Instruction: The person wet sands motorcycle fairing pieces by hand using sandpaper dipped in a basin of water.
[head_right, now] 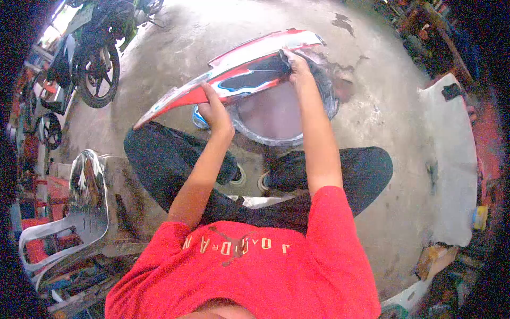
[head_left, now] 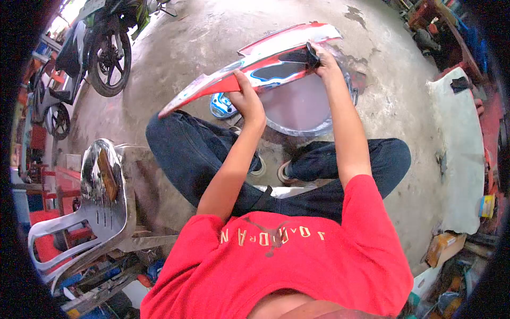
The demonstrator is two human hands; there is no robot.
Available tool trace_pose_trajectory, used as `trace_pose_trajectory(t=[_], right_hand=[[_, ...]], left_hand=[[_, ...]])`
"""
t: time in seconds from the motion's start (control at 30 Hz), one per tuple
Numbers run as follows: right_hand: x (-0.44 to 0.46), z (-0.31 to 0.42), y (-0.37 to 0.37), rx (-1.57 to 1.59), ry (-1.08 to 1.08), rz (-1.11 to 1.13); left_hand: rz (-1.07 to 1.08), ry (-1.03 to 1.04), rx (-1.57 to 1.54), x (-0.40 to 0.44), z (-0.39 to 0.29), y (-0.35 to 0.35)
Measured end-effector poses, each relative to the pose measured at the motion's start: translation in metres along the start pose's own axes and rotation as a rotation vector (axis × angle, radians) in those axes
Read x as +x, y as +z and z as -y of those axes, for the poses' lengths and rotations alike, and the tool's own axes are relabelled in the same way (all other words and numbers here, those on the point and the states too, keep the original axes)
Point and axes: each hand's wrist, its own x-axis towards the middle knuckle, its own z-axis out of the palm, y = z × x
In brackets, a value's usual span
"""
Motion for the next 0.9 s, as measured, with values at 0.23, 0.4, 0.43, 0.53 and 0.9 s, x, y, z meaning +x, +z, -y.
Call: trace_pose_trajectory(t=[0.23, 0.4, 0.43, 0.53, 0.9], right_hand=[[-0.003, 0.009, -0.015, -0.137, 0.051, 0.038], [0.006, -0.009, -0.036, -0.391, 0.077, -0.022], [0.001, -0.010, -0.035, -0.392, 0.088, -0.065], [-0.016, -0.017, -0.035, -0.324, 0.005, -0.182], [-0.059, -0.091, -0.149, -1.450, -0.297, -0.744]], left_hand=[[0.304, -0.059, 0.104, -0.029, -0.016, -0.015], [0.361, -0.260, 0.001, -0.039, -0.037, -0.012], [0.369, -0.252, 0.000, -0.040, -0.031, -0.013], [0.380, -0.274, -0.034, -0.039, -0.011, -0.017], [0.286, -0.476, -0.249, -0.041, -0.001, 0.002]])
